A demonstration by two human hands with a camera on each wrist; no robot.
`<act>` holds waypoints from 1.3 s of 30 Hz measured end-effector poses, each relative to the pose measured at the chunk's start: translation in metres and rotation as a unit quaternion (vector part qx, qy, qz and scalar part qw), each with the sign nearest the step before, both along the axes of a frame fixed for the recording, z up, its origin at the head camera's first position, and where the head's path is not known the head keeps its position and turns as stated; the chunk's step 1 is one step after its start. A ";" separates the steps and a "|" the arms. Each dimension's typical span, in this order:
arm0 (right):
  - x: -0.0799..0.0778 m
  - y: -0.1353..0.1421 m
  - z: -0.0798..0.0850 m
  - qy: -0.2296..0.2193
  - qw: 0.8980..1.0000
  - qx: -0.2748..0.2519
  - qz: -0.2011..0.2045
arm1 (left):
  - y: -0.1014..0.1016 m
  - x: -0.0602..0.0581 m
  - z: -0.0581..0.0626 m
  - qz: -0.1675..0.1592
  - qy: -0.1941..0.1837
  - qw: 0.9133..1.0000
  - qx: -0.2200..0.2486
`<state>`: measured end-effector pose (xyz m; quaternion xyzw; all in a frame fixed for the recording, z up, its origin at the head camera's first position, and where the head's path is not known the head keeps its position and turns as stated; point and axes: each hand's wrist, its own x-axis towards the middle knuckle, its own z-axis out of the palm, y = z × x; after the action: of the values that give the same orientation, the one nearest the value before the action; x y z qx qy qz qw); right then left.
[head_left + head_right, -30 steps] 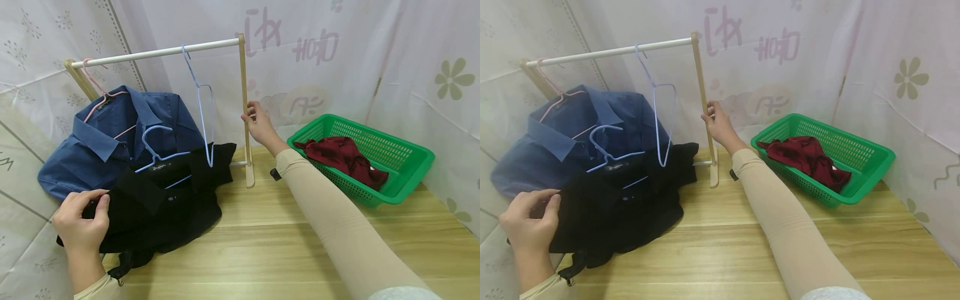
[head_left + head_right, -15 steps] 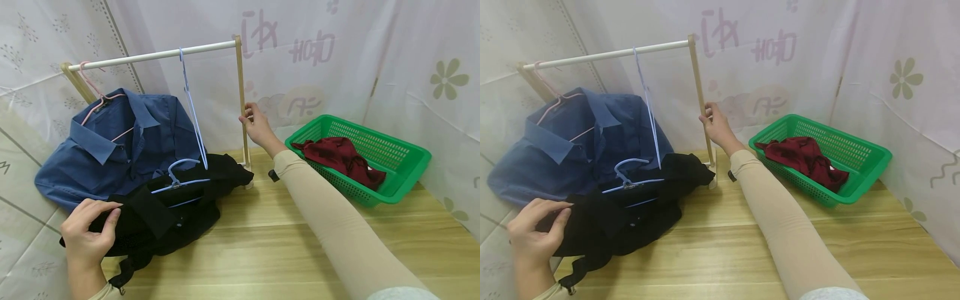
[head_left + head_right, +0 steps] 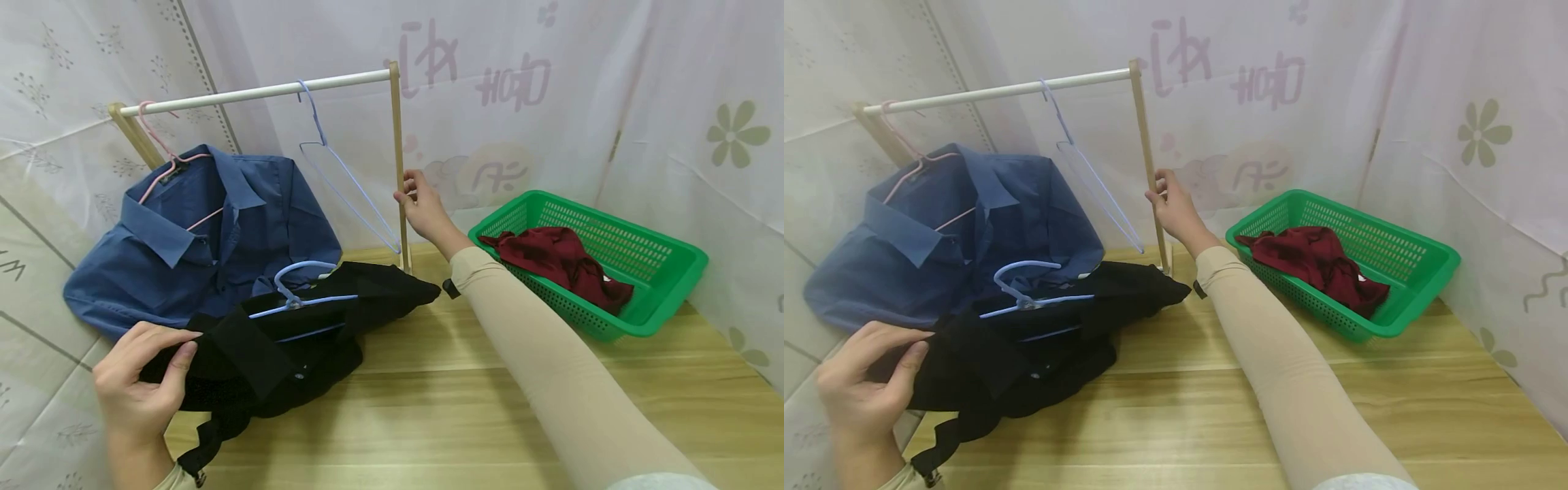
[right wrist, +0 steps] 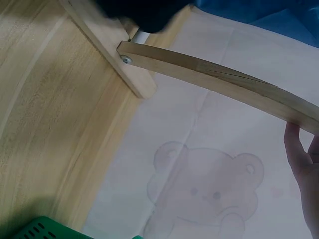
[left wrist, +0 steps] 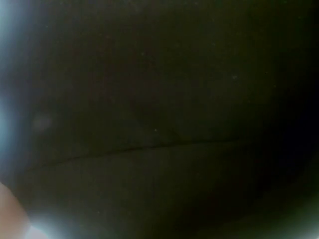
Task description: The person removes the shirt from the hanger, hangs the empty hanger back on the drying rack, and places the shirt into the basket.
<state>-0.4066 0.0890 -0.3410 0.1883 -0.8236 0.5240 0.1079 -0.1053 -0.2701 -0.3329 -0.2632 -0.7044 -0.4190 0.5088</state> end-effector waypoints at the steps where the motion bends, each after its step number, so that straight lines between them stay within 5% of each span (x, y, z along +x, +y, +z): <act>1: 0.000 0.000 0.000 0.001 1.000 0.000 0.000 | 0.000 -0.001 0.000 -0.004 0.001 1.000 -0.003; 17: 0.000 0.006 0.006 -0.006 0.999 0.030 0.014 | 0.004 -0.010 -0.003 -0.004 -0.018 0.999 -0.048; 23: 0.012 0.019 0.019 -0.040 0.991 0.122 0.038 | 0.008 -0.015 -0.004 -0.003 -0.020 0.998 -0.061; 30: 0.071 0.035 0.036 -0.066 0.962 0.240 0.109 | 0.011 -0.023 -0.011 -0.002 -0.025 0.997 -0.071; 35: 0.132 0.042 0.049 -0.065 0.944 0.258 0.195 | 0.012 -0.027 -0.015 0.001 -0.032 0.997 -0.067; 39: 0.166 0.047 0.050 -0.075 0.937 0.254 0.226 | 0.013 -0.028 -0.018 0.005 -0.037 0.997 -0.066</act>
<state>-0.2402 0.1365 -0.2905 0.3511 -0.8705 0.3208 -0.1268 -0.1336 -0.2569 -0.3510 -0.2765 -0.7504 -0.3785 0.4660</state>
